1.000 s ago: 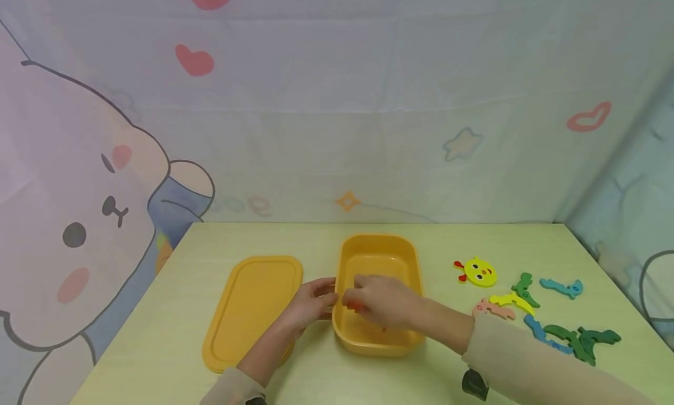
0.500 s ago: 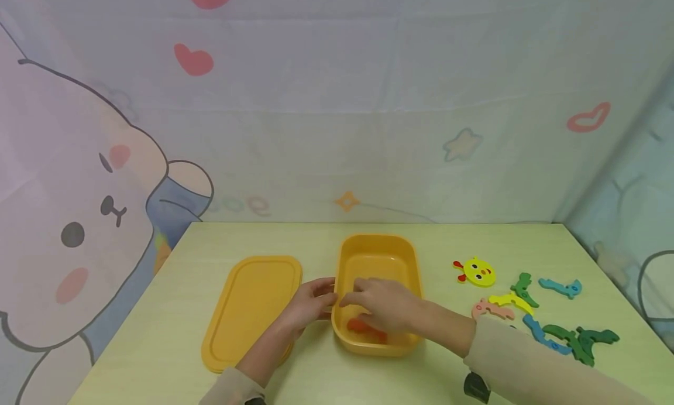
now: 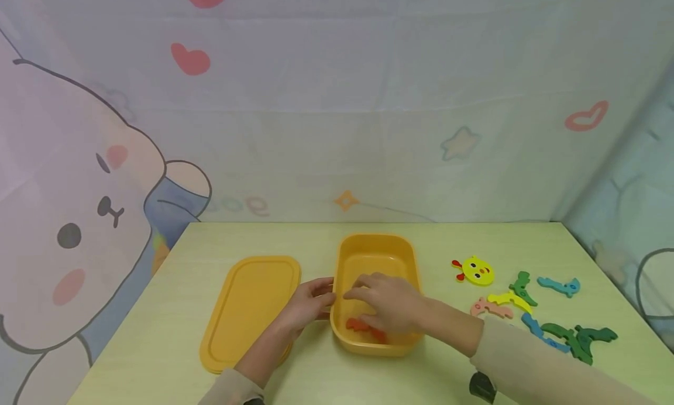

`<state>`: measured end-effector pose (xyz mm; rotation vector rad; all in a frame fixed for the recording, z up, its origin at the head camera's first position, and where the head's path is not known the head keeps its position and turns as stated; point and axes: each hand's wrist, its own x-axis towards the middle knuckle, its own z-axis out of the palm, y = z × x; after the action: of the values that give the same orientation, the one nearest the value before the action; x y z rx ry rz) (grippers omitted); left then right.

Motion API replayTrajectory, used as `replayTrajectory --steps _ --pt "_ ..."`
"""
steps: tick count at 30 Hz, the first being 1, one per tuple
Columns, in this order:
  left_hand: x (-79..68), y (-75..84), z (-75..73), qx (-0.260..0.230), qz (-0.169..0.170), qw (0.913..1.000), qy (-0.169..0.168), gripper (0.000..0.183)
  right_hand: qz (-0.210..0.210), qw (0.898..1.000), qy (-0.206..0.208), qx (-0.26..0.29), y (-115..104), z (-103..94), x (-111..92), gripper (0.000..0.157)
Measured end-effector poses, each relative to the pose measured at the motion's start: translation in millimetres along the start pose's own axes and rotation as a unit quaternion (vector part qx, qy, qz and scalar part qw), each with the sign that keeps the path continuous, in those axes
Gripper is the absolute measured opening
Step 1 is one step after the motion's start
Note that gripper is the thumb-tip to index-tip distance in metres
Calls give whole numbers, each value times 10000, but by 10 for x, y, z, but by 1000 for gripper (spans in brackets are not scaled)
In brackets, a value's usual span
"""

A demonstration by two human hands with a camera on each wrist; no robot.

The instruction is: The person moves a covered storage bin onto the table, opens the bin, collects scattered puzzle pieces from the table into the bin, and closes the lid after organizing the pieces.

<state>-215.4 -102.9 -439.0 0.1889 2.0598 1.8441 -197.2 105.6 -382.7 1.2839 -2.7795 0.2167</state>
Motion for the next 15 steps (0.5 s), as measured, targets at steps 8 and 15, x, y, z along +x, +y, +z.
replayTrajectory --steps 8,15 --pt "6 0 -1 20 -36 10000 25 46 252 9997 42 2 70 -132 -64 35" --pt "4 1 2 51 27 10000 38 47 337 9985 369 -205 160 -233 -158 32"
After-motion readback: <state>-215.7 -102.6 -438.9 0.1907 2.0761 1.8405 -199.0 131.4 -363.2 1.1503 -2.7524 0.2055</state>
